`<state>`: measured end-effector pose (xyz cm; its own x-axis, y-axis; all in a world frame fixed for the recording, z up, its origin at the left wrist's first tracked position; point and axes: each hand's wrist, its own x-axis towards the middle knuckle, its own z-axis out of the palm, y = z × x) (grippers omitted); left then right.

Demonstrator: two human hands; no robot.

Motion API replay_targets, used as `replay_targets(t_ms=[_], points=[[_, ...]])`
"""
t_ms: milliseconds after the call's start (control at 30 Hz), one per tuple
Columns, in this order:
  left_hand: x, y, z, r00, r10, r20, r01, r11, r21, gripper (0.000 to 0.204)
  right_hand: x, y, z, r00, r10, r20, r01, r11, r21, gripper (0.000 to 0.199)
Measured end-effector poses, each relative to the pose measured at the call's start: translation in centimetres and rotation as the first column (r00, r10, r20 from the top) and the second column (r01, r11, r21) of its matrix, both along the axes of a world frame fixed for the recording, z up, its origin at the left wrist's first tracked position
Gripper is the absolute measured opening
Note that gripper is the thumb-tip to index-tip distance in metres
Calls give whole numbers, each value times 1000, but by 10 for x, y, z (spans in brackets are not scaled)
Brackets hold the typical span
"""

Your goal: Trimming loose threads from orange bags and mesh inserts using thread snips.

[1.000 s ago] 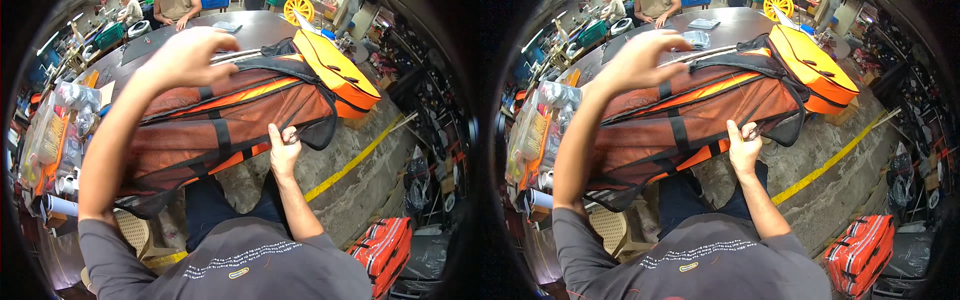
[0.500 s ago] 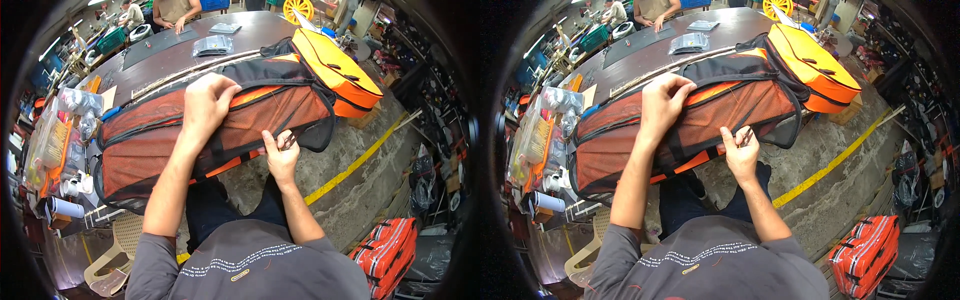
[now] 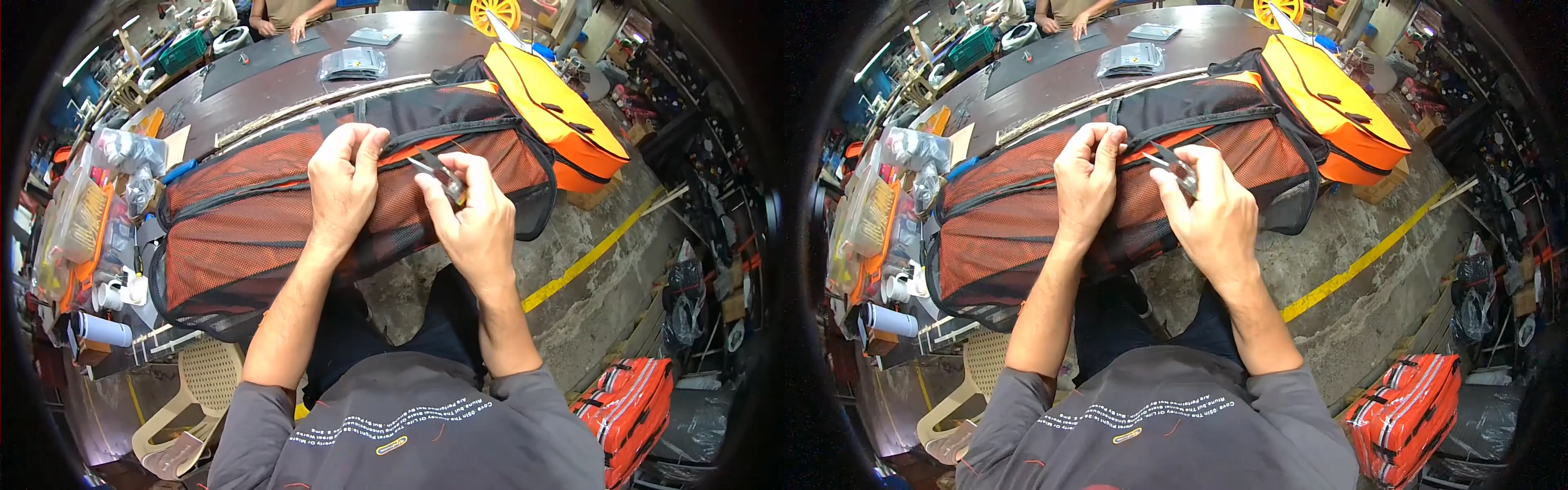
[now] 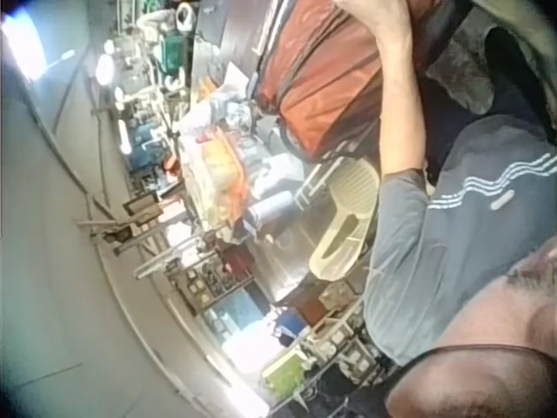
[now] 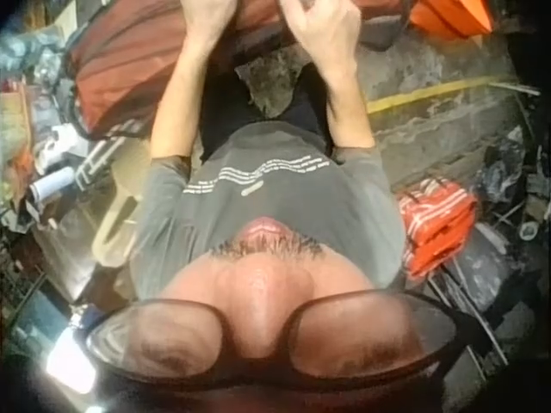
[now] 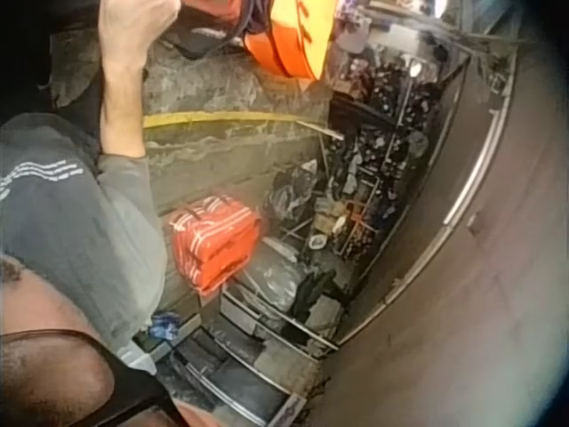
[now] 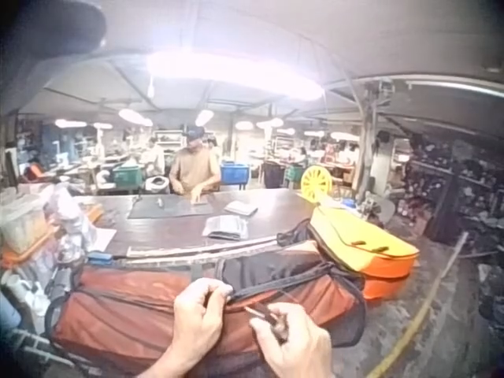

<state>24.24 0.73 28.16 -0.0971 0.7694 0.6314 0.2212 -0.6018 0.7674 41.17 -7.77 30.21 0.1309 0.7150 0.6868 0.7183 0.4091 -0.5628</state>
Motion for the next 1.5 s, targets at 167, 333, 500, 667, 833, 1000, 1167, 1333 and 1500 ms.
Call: replay_targets(t_ms=[167, 333, 500, 667, 833, 1000, 1167, 1333, 1500], points=[[3, -1, 14, 996, 55, -67, -55, 998, -2, 28, -7, 22, -2, 999, -22, 46, 15, 990, 141, 24], [3, -2, 15, 996, 72, -45, -73, 997, -30, 31, -8, 24, 7, 998, -55, 27, 51, 993, 106, 24], [2, -1, 15, 995, 71, -71, -70, 997, 12, 32, -11, 33, 6, 997, -46, 60, 40, 994, 102, 25], [5, -7, 18, 993, 74, -93, -75, 997, -12, 31, -9, 36, 1, 997, -67, 44, 61, 989, 131, 25], [4, -4, 9, 995, 79, -66, -73, 993, 92, 29, -11, 36, -4, 996, -81, 33, 73, 978, 195, 22], [6, -6, 10, 994, 79, -78, -71, 992, 102, 27, -10, 43, -15, 996, -80, 39, 66, 960, 272, 20], [6, -7, 9, 992, 88, -88, -79, 992, 98, 26, -10, 47, -19, 996, -69, 54, 49, 947, 316, 19], [6, -8, 8, 995, 69, -72, -62, 994, 93, 25, -5, 50, -24, 997, -37, 68, 15, 952, 304, 21], [-8, -4, -18, 988, -31, 152, 11, 991, 130, 32, 9, 48, -1, 985, -8, 174, -15, 991, 134, 54]])
